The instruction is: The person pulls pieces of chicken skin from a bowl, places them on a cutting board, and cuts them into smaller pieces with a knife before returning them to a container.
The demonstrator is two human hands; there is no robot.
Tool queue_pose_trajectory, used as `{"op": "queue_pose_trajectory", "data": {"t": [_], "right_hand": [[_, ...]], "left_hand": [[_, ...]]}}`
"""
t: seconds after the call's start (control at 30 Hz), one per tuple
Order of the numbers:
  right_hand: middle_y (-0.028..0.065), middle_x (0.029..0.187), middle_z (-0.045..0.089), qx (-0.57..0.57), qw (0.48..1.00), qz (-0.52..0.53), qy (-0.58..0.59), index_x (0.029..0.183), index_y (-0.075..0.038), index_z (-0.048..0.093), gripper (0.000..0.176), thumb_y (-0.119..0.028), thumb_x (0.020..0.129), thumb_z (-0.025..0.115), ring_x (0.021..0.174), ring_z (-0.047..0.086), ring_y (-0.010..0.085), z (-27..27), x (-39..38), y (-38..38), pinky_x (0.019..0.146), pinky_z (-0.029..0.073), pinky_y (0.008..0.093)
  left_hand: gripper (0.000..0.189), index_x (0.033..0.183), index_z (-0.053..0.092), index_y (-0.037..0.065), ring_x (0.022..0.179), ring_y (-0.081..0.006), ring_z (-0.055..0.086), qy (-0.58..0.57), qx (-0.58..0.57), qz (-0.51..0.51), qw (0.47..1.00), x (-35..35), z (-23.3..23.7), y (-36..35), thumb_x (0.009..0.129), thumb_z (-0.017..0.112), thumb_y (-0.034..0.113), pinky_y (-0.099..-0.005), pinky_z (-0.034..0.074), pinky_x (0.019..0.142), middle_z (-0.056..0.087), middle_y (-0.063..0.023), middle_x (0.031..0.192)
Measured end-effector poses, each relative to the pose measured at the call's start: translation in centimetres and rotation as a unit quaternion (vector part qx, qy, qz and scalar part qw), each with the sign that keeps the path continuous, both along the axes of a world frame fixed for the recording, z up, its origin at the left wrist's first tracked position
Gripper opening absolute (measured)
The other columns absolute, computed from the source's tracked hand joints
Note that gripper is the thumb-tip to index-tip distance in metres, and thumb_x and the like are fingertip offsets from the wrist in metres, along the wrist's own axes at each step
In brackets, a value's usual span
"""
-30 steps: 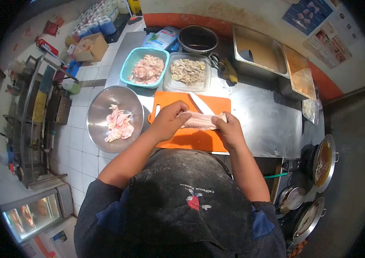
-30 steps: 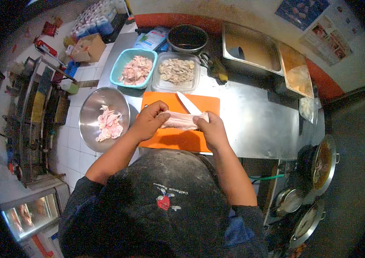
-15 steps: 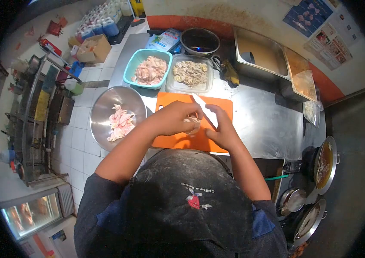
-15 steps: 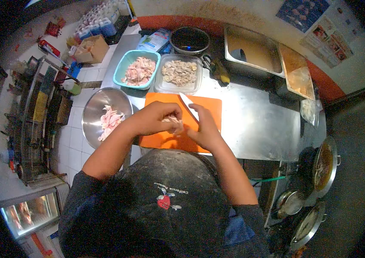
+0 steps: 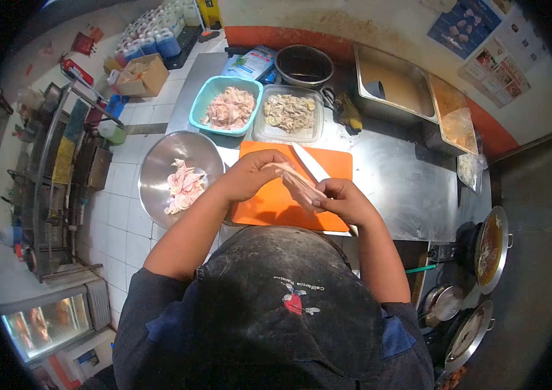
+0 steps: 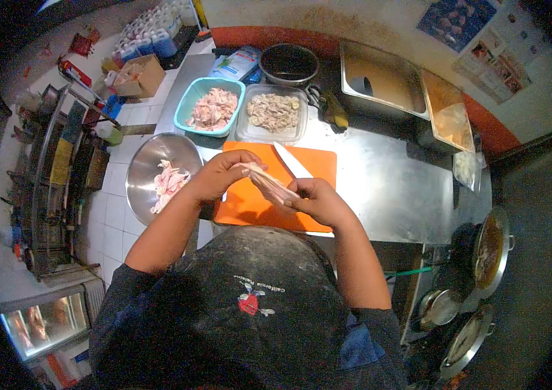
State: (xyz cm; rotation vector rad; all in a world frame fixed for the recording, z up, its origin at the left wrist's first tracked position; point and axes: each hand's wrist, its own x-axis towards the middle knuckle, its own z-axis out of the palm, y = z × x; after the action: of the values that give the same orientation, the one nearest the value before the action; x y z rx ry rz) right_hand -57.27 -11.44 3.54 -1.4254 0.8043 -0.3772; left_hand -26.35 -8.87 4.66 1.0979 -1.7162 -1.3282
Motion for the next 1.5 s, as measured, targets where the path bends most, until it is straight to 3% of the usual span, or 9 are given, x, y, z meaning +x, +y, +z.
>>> {"op": "queue_pose_trajectory", "data": {"t": [0.07,0.3,0.5,0.57,0.77,0.83,1.17,1.37,1.5], "right_hand": [[0.0007,0.099,0.074,-0.012,1.000,-0.003,0.013,0.105,-0.004,0.068,0.008,-0.007,0.104,0.074,0.091,0.067,0.0113,-0.7,-0.5,-0.2,0.084,0.055,0.0297],[0.0026,0.100,0.070,0.100,0.938,-0.191,-0.271,0.108,-0.005,0.064,0.008,-0.012,0.107,0.070,0.093,0.064,0.0125,-2.1,0.4,0.2,0.089,0.053,0.0313],[0.0035,0.099,0.068,-0.026,0.959,-0.254,-0.125,0.111,-0.004,0.064,0.012,-0.014,0.108,0.070,0.088,0.064,0.0142,2.0,0.1,0.1,0.082,0.055,0.0333],[0.0060,0.096,0.071,-0.083,0.965,-0.244,-0.053,0.110,-0.002,0.067,0.013,-0.015,0.109,0.070,0.087,0.066,0.0141,3.6,0.5,0.0,0.076,0.055,0.0349],[0.0107,0.092,0.075,-0.185,0.969,0.055,0.157,0.110,0.000,0.070,0.013,-0.010,0.105,0.077,0.079,0.069,0.0142,4.9,3.9,-0.2,0.071,0.059,0.0313],[0.0099,0.089,0.074,-0.130,0.982,0.022,0.136,0.110,0.000,0.070,0.016,-0.009,0.102,0.080,0.075,0.067,0.0154,4.8,3.8,0.1,0.072,0.056,0.0327],[0.0005,0.087,0.070,-0.094,0.982,0.046,0.156,0.101,-0.001,0.066,0.018,-0.008,0.100,0.083,0.083,0.066,0.0108,-1.1,-2.2,-0.6,0.075,0.055,0.0303],[0.0087,0.095,0.077,-0.036,0.972,0.086,0.217,0.104,0.000,0.071,0.015,-0.012,0.100,0.079,0.088,0.072,0.0156,-5.9,-2.1,-4.6,0.085,0.059,0.0363],[0.0204,0.116,0.077,-0.327,0.896,-0.157,0.256,0.122,-0.004,0.073,0.029,-0.015,0.097,0.081,0.104,0.077,0.0334,-8.3,-1.1,-5.2,0.093,0.062,0.0473]], "left_hand": [[0.021,0.120,0.062,0.005,0.107,-0.0117,0.065,0.294,0.149,0.037,0.943,-1.5,-0.6,0.6,0.118,0.057,0.025,-0.0346,0.056,0.097,0.066,-0.0040,0.101],[0.023,0.123,0.054,0.010,0.088,-0.0128,0.068,0.364,0.175,0.166,0.900,-3.8,-1.8,1.1,0.121,0.050,0.032,-0.0326,0.060,0.085,0.061,-0.0029,0.092],[0.027,0.118,0.060,0.009,0.082,-0.0222,0.072,0.123,0.062,0.146,0.980,-2.1,-3.6,0.9,0.115,0.063,0.036,-0.0376,0.060,0.079,0.072,-0.0072,0.097],[0.036,0.118,0.064,0.000,0.086,-0.0257,0.077,-0.264,0.098,0.010,0.959,-1.1,-1.3,0.9,0.105,0.075,0.032,-0.0384,0.062,0.083,0.077,-0.0125,0.096],[0.036,0.125,0.072,0.001,0.123,-0.0290,0.073,-0.098,-0.125,-0.006,0.987,-5.3,-4.4,1.9,0.099,0.080,0.023,-0.0396,0.053,0.111,0.078,-0.0143,0.125],[0.030,0.122,0.071,0.001,0.111,-0.0205,0.072,0.014,0.083,-0.045,0.995,-5.7,-5.2,1.6,0.099,0.080,0.017,-0.0375,0.055,0.103,0.077,-0.0090,0.115],[0.019,0.112,0.069,0.002,0.089,-0.0124,0.064,-0.078,0.137,-0.006,0.988,-0.2,-6.2,3.4,0.103,0.078,0.016,-0.0314,0.053,0.081,0.070,-0.0038,0.096],[0.029,0.121,0.071,-0.002,0.090,-0.0254,0.074,-0.154,0.115,-0.019,0.981,-0.3,-10.5,2.1,0.099,0.079,0.013,-0.0405,0.059,0.084,0.076,-0.0144,0.100],[0.044,0.135,0.072,0.001,0.114,-0.0395,0.073,-0.280,0.005,0.170,0.945,-2.0,-11.0,0.4,0.094,0.080,0.013,-0.0459,0.058,0.098,0.075,-0.0200,0.121]]}}
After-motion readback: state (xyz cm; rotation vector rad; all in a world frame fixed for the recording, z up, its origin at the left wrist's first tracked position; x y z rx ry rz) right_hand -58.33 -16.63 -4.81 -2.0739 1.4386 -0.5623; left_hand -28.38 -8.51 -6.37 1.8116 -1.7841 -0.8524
